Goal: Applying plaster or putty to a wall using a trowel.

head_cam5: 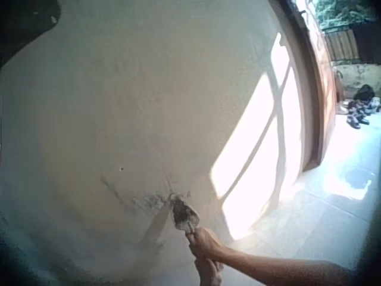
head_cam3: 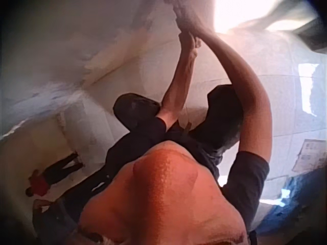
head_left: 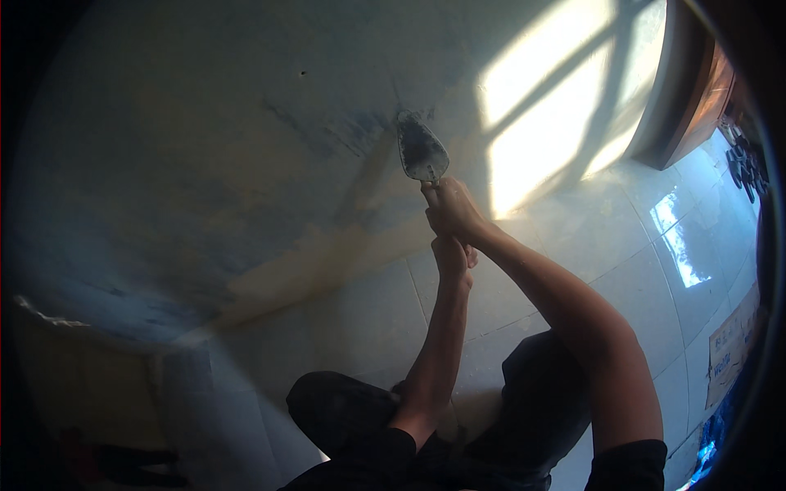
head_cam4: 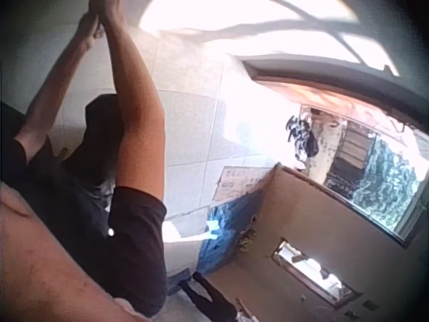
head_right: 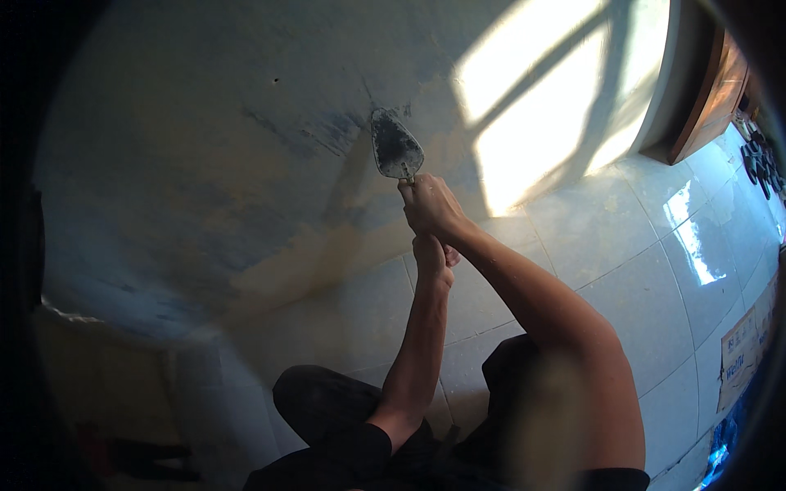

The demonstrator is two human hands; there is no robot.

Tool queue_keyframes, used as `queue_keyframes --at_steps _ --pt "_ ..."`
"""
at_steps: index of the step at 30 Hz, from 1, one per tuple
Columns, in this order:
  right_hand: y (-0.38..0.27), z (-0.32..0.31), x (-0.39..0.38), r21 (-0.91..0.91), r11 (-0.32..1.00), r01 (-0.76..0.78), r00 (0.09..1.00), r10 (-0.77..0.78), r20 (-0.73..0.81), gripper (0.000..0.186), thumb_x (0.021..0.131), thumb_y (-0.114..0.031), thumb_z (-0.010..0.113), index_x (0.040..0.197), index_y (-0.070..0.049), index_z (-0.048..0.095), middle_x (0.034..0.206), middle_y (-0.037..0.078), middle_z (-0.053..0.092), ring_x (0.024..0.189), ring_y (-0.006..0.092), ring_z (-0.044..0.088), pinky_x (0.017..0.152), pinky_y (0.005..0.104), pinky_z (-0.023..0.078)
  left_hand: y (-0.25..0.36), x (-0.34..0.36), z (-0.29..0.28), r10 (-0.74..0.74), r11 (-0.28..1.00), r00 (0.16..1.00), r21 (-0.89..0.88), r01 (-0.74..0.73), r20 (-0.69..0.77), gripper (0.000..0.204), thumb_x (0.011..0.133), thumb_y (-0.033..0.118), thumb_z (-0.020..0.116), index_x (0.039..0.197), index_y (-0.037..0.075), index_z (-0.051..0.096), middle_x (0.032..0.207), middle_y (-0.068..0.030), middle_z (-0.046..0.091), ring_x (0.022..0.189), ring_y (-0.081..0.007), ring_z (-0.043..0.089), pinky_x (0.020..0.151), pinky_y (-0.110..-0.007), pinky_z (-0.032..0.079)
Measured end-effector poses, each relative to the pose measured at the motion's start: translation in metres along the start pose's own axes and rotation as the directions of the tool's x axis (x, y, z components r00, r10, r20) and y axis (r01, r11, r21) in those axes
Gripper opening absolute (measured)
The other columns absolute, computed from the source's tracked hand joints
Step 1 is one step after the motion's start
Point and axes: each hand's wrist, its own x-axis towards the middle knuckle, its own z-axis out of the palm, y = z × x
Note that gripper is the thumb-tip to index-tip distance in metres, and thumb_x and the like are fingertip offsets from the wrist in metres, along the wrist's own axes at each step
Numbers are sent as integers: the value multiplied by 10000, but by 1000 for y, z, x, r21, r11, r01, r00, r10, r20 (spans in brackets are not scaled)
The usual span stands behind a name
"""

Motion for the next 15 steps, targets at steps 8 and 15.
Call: queue_keyframes --at_steps 8,15 --pt "-22 -7 12 0 998 57 998 -57 -32 447 948 -269 427 684 68 555 567 223 566 556 392 610 598 481 478 12 15 2 115 993 987 -49 -110 113 554 993 489 386 564 139 411 440 33 311 327 -90 283 339 -268 189" --pt "-19 -7 13 -38 998 56 998 -56 -1 433 950 -264 429 697 66 551 575 230 565 561 385 604 587 466 475 15 15 3 52 998 998 -47 -51 21 487 999 406 380 593 139 416 450 35 316 328 -92 281 341 -273 191"
